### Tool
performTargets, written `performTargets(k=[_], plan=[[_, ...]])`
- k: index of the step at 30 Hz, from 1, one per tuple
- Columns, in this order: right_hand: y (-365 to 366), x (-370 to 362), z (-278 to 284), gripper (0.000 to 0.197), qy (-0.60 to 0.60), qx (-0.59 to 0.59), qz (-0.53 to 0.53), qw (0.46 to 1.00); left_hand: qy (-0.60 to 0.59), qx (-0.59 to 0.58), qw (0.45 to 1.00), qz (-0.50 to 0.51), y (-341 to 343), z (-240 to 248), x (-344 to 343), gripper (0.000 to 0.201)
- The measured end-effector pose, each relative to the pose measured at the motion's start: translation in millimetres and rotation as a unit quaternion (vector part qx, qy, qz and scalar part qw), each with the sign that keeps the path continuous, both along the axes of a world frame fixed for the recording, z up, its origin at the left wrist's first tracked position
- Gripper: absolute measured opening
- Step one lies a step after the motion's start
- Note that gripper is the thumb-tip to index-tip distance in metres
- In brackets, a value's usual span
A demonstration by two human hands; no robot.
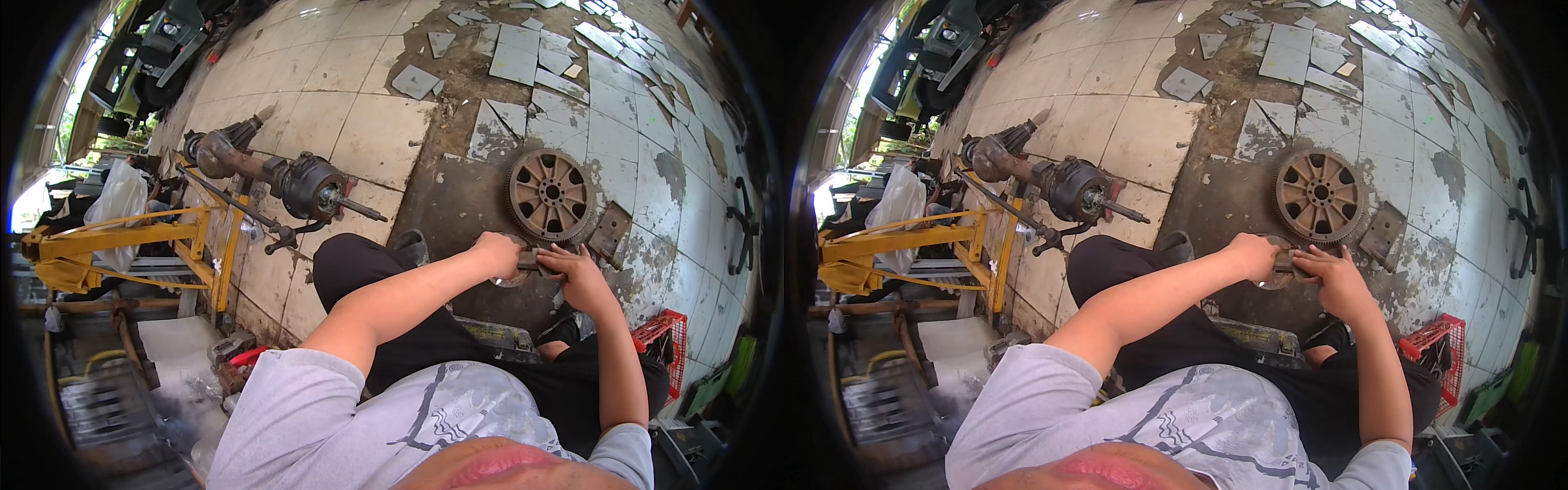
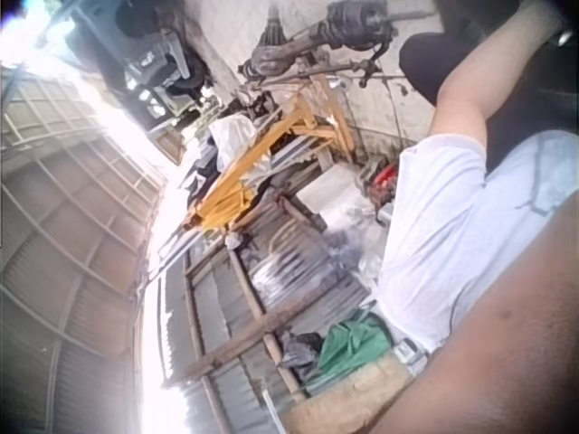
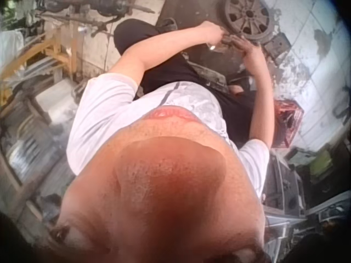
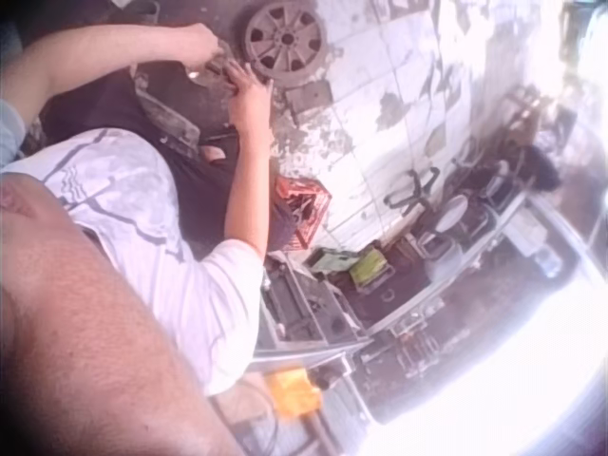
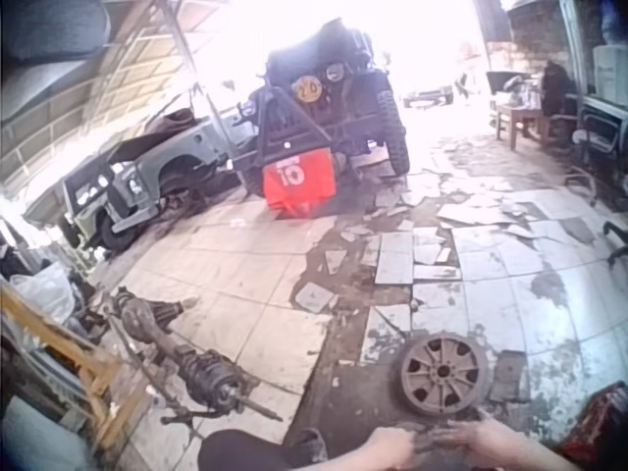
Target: The person sits on the floor and scrubs a small metal mechanical part with a wire brush, repeatedly rotating it to clean different surfaces. The person also handles a larger gear-like part nearby.
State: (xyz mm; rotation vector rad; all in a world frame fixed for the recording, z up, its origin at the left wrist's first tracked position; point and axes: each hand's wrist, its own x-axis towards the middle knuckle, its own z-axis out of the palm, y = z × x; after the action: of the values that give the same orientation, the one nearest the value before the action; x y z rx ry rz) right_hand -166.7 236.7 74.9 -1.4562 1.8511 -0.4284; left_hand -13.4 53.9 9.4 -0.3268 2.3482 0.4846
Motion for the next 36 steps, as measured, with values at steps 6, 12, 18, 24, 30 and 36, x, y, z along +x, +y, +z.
performTargets(k=[6, 12, 18, 24, 30, 36], plan=[[-3.6, -14.5, -5.2, 0.065, 0.068, 0.060, -0.043, 0.995, 0.007, -0.003, 1.000, 0.011, 2.2, -1.4, 3.4, 0.052], [5.5, -4.8, -16.1, 0.068, 0.032, 0.056, -0.010, 0.998, 0.007, 0.000, 1.000, 0.016, 1.9, 4.3, 1.5, 0.045], [0.0, -5.6, 3.4, 0.068, -0.070, -0.025, -0.048, 0.996, 0.004, -0.003, 1.000, 0.006, 3.1, 3.6, 0.7, 0.048], [-0.9, -11.7, -14.7, 0.081, -0.029, 0.028, -0.063, 0.997, 0.007, -0.004, 1.000, 0.006, 2.7, -4.4, 5.2, 0.050], [5.9, -2.0, -17.1, 0.070, 0.026, 0.022, -0.069, 0.997, 0.003, 0.000, 1.000, 0.002, 2.2, 8.0, 1.1, 0.048], [1.9, -4.3, -0.3, 0.072, 0.041, 0.035, -0.012, 0.998, -0.006, -0.003, 1.000, -0.003, 3.0, 0.7, 1.1, 0.054]])
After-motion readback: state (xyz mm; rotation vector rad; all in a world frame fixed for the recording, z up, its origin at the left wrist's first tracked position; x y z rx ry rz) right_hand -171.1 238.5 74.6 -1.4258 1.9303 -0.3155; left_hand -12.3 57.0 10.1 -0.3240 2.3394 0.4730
